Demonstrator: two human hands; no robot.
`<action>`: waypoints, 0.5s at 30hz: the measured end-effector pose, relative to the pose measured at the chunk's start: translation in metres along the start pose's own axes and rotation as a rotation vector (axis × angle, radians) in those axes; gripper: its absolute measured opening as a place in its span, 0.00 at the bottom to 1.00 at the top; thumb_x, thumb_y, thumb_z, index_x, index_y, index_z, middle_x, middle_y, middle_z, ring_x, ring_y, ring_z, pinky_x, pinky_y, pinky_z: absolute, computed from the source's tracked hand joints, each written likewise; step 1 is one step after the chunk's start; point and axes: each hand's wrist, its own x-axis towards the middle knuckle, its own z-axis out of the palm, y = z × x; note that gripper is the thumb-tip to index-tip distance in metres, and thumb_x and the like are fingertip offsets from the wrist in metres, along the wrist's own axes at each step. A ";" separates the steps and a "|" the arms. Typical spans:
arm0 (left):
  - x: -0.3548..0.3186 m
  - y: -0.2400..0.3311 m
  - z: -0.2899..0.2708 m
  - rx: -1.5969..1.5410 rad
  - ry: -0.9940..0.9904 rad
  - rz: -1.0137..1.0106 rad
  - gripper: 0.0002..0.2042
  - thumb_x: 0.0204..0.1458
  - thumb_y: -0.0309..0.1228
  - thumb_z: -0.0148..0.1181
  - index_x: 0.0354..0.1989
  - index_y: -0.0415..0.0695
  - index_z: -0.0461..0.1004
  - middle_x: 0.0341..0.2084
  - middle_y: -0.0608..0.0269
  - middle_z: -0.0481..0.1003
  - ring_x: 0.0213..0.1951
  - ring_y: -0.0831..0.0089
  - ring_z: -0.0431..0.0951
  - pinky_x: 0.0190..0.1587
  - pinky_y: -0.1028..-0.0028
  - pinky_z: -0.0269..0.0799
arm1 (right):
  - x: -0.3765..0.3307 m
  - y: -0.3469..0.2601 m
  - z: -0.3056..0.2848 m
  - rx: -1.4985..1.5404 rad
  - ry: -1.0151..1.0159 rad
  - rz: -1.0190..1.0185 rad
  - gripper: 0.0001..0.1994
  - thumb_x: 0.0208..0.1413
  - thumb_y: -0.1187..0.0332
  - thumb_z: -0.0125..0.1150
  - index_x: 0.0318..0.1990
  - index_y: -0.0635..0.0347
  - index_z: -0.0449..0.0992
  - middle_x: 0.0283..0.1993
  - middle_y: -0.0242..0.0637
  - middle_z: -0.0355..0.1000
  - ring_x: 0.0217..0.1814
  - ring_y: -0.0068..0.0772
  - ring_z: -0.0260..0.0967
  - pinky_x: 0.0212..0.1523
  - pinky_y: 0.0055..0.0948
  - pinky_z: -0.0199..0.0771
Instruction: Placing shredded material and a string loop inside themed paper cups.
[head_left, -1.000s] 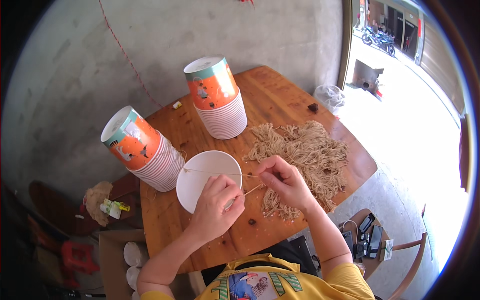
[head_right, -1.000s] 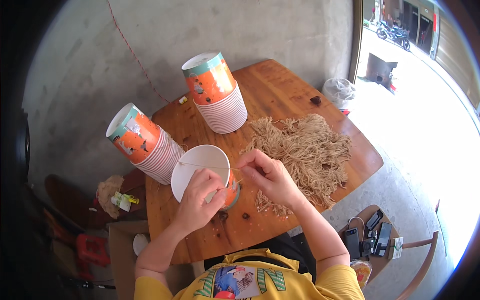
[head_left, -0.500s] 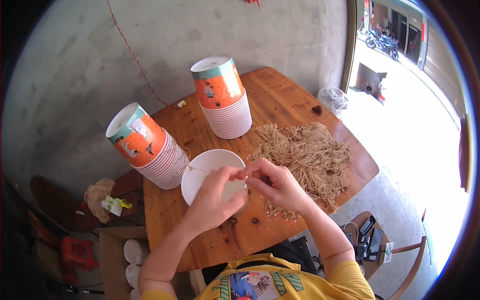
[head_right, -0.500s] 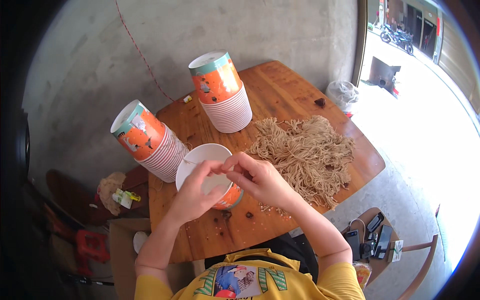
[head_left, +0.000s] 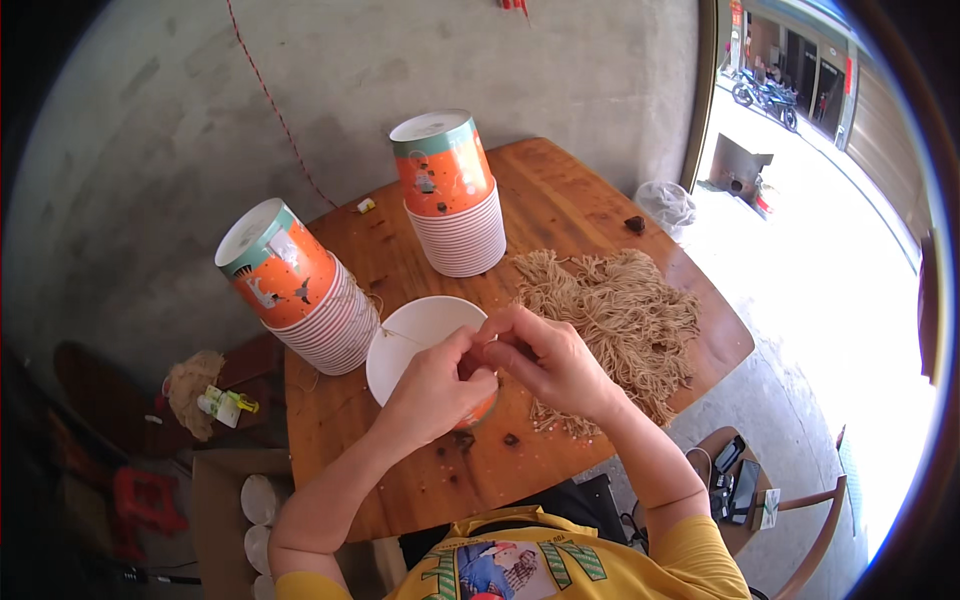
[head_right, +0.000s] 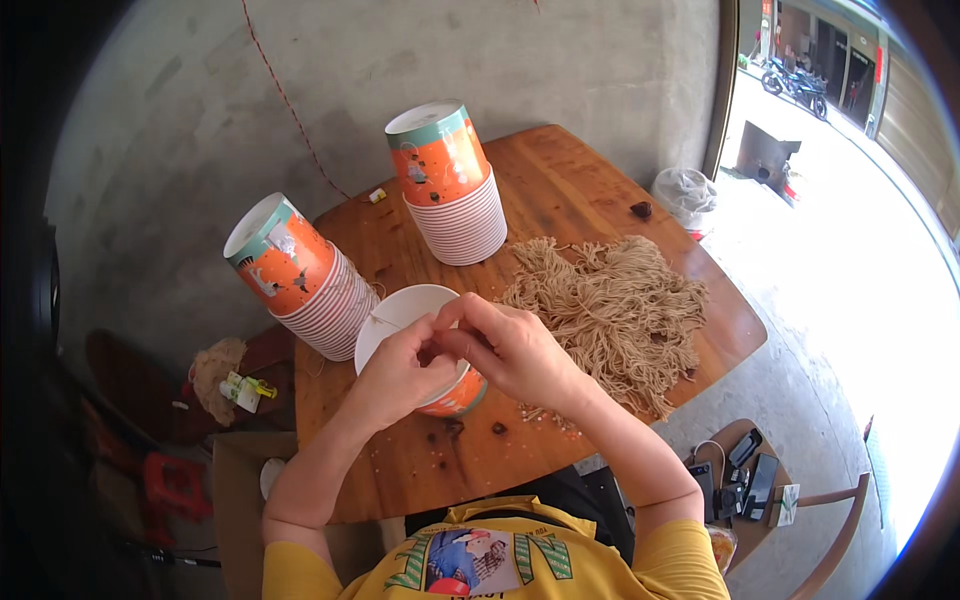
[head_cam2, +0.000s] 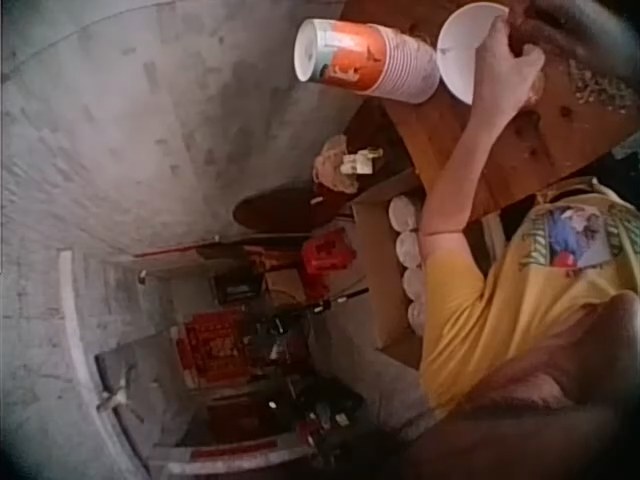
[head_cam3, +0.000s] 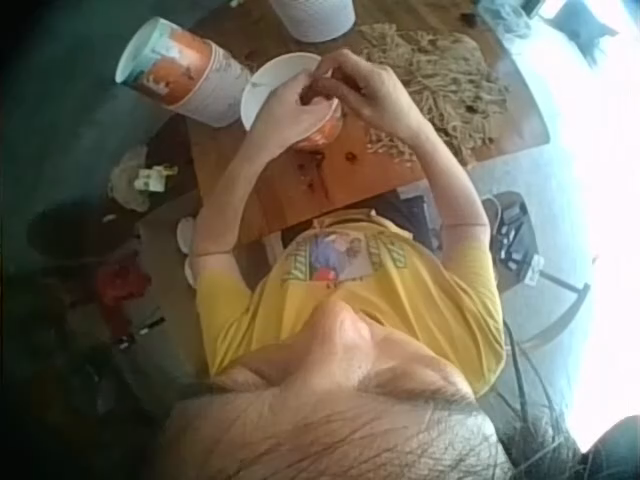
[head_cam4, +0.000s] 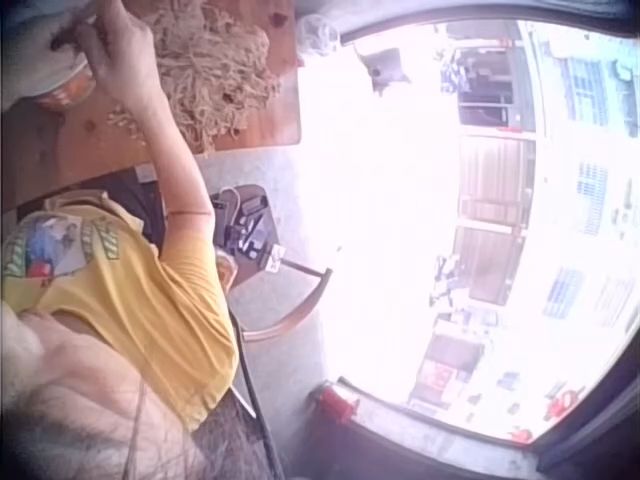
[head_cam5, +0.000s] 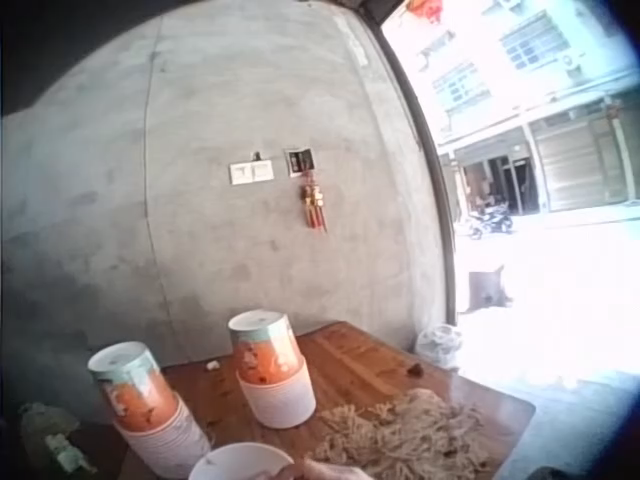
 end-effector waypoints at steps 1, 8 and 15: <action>-0.002 0.001 -0.002 0.026 0.013 -0.022 0.07 0.53 0.27 0.57 0.36 0.37 0.69 0.27 0.63 0.74 0.31 0.77 0.73 0.38 0.73 0.71 | 0.000 0.000 0.001 0.001 -0.001 -0.002 0.06 0.60 0.75 0.58 0.43 0.62 0.72 0.34 0.36 0.76 0.36 0.29 0.76 0.39 0.28 0.75; -0.012 -0.020 -0.022 0.096 0.068 -0.127 0.06 0.52 0.26 0.56 0.31 0.37 0.69 0.24 0.64 0.73 0.28 0.80 0.70 0.36 0.75 0.69 | -0.008 0.006 0.002 -0.061 0.018 0.023 0.04 0.61 0.73 0.55 0.42 0.60 0.70 0.36 0.41 0.74 0.39 0.44 0.75 0.39 0.35 0.74; -0.015 -0.029 -0.025 0.145 0.123 -0.094 0.05 0.49 0.25 0.56 0.30 0.37 0.69 0.23 0.64 0.73 0.27 0.79 0.69 0.34 0.74 0.69 | -0.018 0.011 0.008 -0.018 0.070 0.089 0.05 0.60 0.74 0.56 0.42 0.61 0.71 0.35 0.39 0.74 0.39 0.40 0.75 0.39 0.32 0.74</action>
